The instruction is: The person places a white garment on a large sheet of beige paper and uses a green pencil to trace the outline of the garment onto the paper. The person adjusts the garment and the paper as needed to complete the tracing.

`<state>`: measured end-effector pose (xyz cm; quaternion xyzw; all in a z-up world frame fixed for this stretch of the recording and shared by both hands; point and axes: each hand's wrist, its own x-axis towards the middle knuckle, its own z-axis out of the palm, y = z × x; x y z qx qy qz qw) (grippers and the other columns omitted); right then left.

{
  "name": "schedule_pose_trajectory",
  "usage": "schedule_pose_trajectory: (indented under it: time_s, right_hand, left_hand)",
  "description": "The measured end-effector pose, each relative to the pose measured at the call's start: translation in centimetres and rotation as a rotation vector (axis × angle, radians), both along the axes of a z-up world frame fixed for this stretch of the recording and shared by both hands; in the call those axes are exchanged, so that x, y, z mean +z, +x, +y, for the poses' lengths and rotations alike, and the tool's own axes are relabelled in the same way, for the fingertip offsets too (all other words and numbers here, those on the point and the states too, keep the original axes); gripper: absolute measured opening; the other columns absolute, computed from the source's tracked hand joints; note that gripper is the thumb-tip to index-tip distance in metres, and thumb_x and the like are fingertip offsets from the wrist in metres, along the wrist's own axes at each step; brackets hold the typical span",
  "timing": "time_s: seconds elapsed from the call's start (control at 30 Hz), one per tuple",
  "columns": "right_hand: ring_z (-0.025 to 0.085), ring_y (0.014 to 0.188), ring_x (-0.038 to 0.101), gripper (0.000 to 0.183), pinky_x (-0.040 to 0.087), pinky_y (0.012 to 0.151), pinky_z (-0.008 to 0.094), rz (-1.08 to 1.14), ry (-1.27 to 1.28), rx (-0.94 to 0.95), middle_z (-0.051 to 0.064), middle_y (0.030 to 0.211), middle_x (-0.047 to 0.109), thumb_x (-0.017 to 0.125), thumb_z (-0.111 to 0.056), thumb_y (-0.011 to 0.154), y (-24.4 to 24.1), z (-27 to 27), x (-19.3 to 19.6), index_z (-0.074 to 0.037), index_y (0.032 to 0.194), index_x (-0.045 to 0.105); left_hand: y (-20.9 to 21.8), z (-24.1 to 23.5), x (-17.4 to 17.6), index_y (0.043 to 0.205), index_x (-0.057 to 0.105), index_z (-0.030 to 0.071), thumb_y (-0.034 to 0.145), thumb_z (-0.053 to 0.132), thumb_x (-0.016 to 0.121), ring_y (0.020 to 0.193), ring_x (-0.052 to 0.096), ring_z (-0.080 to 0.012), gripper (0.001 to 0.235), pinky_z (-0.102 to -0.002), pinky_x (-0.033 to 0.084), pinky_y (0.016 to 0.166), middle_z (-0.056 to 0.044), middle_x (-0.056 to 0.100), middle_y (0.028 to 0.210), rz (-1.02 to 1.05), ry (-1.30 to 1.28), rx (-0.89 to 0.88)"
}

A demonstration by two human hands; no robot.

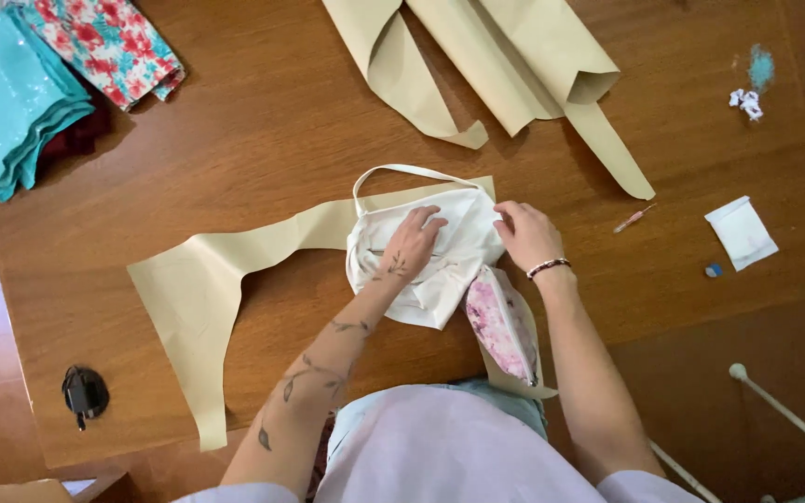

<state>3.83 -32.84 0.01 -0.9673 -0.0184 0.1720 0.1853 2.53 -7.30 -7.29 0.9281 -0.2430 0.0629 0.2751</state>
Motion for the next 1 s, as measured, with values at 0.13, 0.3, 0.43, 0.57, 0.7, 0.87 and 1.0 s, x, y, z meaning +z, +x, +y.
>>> schedule_pose_trajectory:
  time_s: [0.13,0.3,0.43,0.57,0.7,0.87,1.0]
  right_hand:
    - [0.026,0.111,0.067,0.026,0.055,0.092,0.047,0.134,-0.002,-0.221,-0.003,0.106,0.072,0.061,-0.049,0.095,-0.5,-0.1,0.3,-0.030,0.112,0.069]
    - [0.032,0.114,0.067,0.052,0.053,0.095,0.050,0.314,0.080,-0.375,0.004,0.108,0.077,0.065,-0.064,0.084,-2.0,-0.2,-2.6,-0.018,0.108,0.073]
    - [0.030,0.112,0.068,0.043,0.053,0.094,0.048,0.290,0.122,-0.362,0.002,0.104,0.077,0.066,-0.059,0.086,-2.6,-0.7,-4.0,-0.022,0.105,0.073]
    - [0.026,0.093,0.069,0.021,0.053,0.083,0.041,0.211,0.469,-0.510,0.004,0.090,0.073,0.067,-0.039,0.089,-3.3,-2.4,-10.0,-0.019,0.092,0.069]
    - [0.025,0.086,0.064,0.017,0.049,0.080,0.041,0.207,0.604,-0.556,0.008,0.083,0.067,0.066,-0.033,0.089,-3.8,-3.8,-12.6,-0.016,0.089,0.064]
    - [0.019,0.066,0.070,0.019,0.053,0.068,0.032,0.261,0.585,-0.542,0.002,0.076,0.072,0.070,-0.035,0.089,-2.8,-3.4,-8.4,-0.019,0.087,0.061]
    - [0.029,0.080,0.073,0.031,0.055,0.074,0.040,0.102,0.451,-0.414,0.009,0.089,0.075,0.072,-0.040,0.091,-2.4,-3.3,-1.2,-0.015,0.103,0.057]
  left_hand:
    - [2.8,-0.7,-0.8,0.133,0.058,0.009,0.103,0.012,0.052,0.135,0.050,-0.0304,0.030,-0.039,0.040,0.117,-0.014,0.052,0.140,-0.035,0.083,-0.168]
    - [4.5,-1.9,0.1,0.154,0.034,0.003,0.106,0.017,0.040,0.147,0.035,-0.0354,0.050,-0.045,0.029,0.124,-0.020,0.039,0.157,-0.026,0.174,-0.395]
    - [4.6,-1.5,1.5,0.156,0.030,0.003,0.106,0.020,0.037,0.152,0.026,-0.0336,0.053,-0.045,0.023,0.125,-0.018,0.031,0.162,0.060,0.215,-0.457]
    - [5.3,-1.4,3.0,0.161,0.023,0.011,0.105,0.041,0.031,0.154,0.021,-0.0260,0.063,-0.043,0.015,0.125,-0.011,0.026,0.166,0.039,0.346,-0.449]
    - [5.1,-1.3,3.0,0.161,0.021,0.011,0.104,0.044,0.027,0.154,0.020,-0.0264,0.066,-0.044,0.014,0.126,-0.011,0.024,0.167,0.053,0.373,-0.451]
    - [5.3,-1.5,1.9,0.161,0.019,0.011,0.105,0.045,0.022,0.155,0.016,-0.0262,0.066,-0.044,0.010,0.126,-0.010,0.019,0.168,0.070,0.383,-0.452]
    - [5.2,-1.4,1.7,0.161,0.017,0.010,0.106,0.045,0.020,0.155,0.016,-0.0277,0.065,-0.045,0.010,0.126,-0.012,0.018,0.168,0.079,0.344,-0.473]
